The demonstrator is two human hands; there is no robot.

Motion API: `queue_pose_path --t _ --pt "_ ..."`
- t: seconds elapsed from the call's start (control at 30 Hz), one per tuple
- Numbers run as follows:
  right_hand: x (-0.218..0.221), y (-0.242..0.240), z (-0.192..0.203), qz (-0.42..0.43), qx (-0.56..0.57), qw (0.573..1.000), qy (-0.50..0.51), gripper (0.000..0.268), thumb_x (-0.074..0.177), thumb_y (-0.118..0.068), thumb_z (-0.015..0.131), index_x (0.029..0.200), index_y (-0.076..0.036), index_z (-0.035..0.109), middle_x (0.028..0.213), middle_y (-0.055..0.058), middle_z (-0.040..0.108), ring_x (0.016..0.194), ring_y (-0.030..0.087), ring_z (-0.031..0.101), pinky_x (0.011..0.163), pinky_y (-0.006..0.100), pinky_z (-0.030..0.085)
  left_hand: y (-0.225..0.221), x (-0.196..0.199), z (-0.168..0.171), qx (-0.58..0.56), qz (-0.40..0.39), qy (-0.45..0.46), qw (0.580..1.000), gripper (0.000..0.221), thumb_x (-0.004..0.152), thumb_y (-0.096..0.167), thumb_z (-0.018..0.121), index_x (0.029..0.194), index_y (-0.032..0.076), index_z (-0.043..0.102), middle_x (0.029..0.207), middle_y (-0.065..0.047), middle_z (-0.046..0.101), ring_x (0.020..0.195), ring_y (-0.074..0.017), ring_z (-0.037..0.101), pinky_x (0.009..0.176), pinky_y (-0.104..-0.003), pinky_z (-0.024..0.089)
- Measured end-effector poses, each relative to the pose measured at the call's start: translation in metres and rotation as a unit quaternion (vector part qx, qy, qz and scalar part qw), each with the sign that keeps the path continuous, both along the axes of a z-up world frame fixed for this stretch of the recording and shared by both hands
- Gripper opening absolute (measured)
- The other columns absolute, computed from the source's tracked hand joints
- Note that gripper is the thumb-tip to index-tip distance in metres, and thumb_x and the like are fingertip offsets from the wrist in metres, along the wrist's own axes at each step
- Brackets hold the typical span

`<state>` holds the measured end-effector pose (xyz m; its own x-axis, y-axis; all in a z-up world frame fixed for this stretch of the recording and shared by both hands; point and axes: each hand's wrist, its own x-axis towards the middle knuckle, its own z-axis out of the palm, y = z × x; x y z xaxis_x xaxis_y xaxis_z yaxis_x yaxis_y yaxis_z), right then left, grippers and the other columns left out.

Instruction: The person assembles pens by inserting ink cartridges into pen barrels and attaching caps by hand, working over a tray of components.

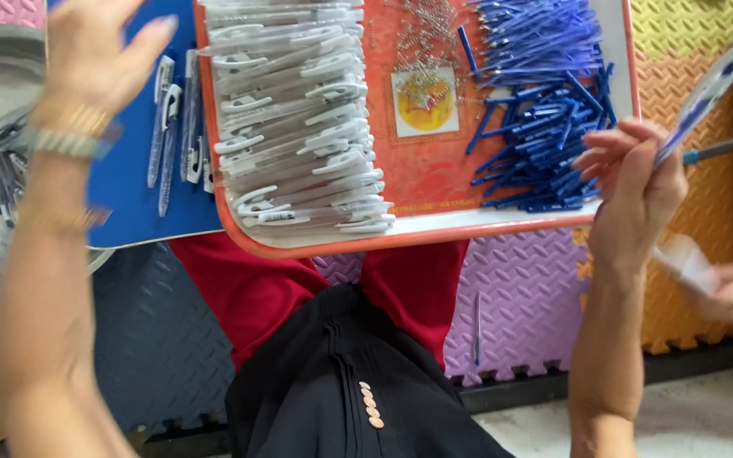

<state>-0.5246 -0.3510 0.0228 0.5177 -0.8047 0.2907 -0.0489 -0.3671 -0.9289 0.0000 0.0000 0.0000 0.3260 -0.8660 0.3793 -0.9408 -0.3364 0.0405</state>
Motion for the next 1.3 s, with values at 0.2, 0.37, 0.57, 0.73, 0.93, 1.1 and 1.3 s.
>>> queue_pose_path --t 0.2,0.37,0.57,0.73,0.93,1.1,1.3 --pt "0.001 0.085 -0.020 0.045 0.077 0.995 0.034 0.049 0.122 -0.047 0.038 0.132 -0.007 0.065 0.111 0.011 0.081 0.081 0.016 0.071 0.072 0.031 0.065 0.110 -0.009 -0.082 0.144 0.103 0.088 0.980 0.062 0.114 0.046 0.074 0.161 0.005 0.077 0.124 -0.020 0.081 0.116 -0.0381 0.075 0.093 -0.050 0.059" --pt "0.024 0.110 -0.033 0.133 0.123 0.982 -0.057 0.036 0.122 -0.026 0.046 0.138 0.001 0.062 0.114 0.015 0.080 0.083 0.019 0.076 0.078 0.030 0.067 0.111 -0.010 -0.099 0.139 0.142 0.075 0.977 0.060 0.112 0.051 0.078 0.157 0.010 0.083 0.110 -0.011 0.084 0.105 -0.0311 0.078 0.097 -0.043 0.058" --pt "0.033 0.125 -0.043 0.200 0.174 0.959 -0.103 0.031 0.123 -0.022 0.046 0.143 -0.002 0.060 0.117 0.012 0.078 0.089 0.017 0.074 0.084 0.030 0.065 0.095 -0.021 -0.081 0.160 0.180 0.138 0.961 0.048 0.117 0.043 0.073 0.150 0.009 0.083 0.115 -0.011 0.087 0.104 -0.0303 0.081 0.098 -0.044 0.059" --pt "0.029 0.124 -0.048 0.205 0.189 0.954 -0.113 0.033 0.123 -0.026 0.047 0.141 -0.002 0.060 0.117 0.012 0.078 0.089 0.017 0.073 0.082 0.029 0.065 0.094 -0.021 -0.085 0.139 0.190 0.173 0.956 0.050 0.118 0.037 0.078 0.157 0.007 0.082 0.114 -0.012 0.086 0.102 -0.0279 0.078 0.099 -0.043 0.057" --pt "0.031 0.125 -0.052 0.203 0.209 0.948 -0.127 0.034 0.123 -0.028 0.046 0.140 -0.002 0.060 0.114 0.012 0.079 0.087 0.017 0.074 0.081 0.029 0.065 0.090 -0.028 -0.076 0.127 0.189 0.203 0.952 0.054 0.119 0.032 0.077 0.163 -0.001 0.078 0.116 -0.019 0.085 0.103 -0.0316 0.077 0.099 -0.045 0.059" --pt "0.034 0.130 -0.051 0.216 0.219 0.941 -0.140 0.033 0.124 -0.026 0.047 0.140 -0.002 0.062 0.114 0.012 0.080 0.087 0.017 0.074 0.081 0.028 0.064 0.083 -0.025 -0.081 0.196 0.207 0.120 0.951 0.060 0.108 0.045 0.075 0.155 0.006 0.081 0.116 -0.013 0.089 0.111 -0.0305 0.083 0.100 -0.044 0.063" --pt "0.033 0.131 -0.052 0.225 0.228 0.935 -0.150 0.032 0.124 -0.026 0.047 0.139 -0.002 0.062 0.115 0.013 0.079 0.087 0.017 0.074 0.083 0.028 0.065 0.079 -0.024 -0.082 0.196 0.246 0.147 0.938 0.065 0.102 0.041 0.075 0.154 0.003 0.078 0.117 -0.018 0.088 0.111 -0.0357 0.081 0.100 -0.047 0.061"
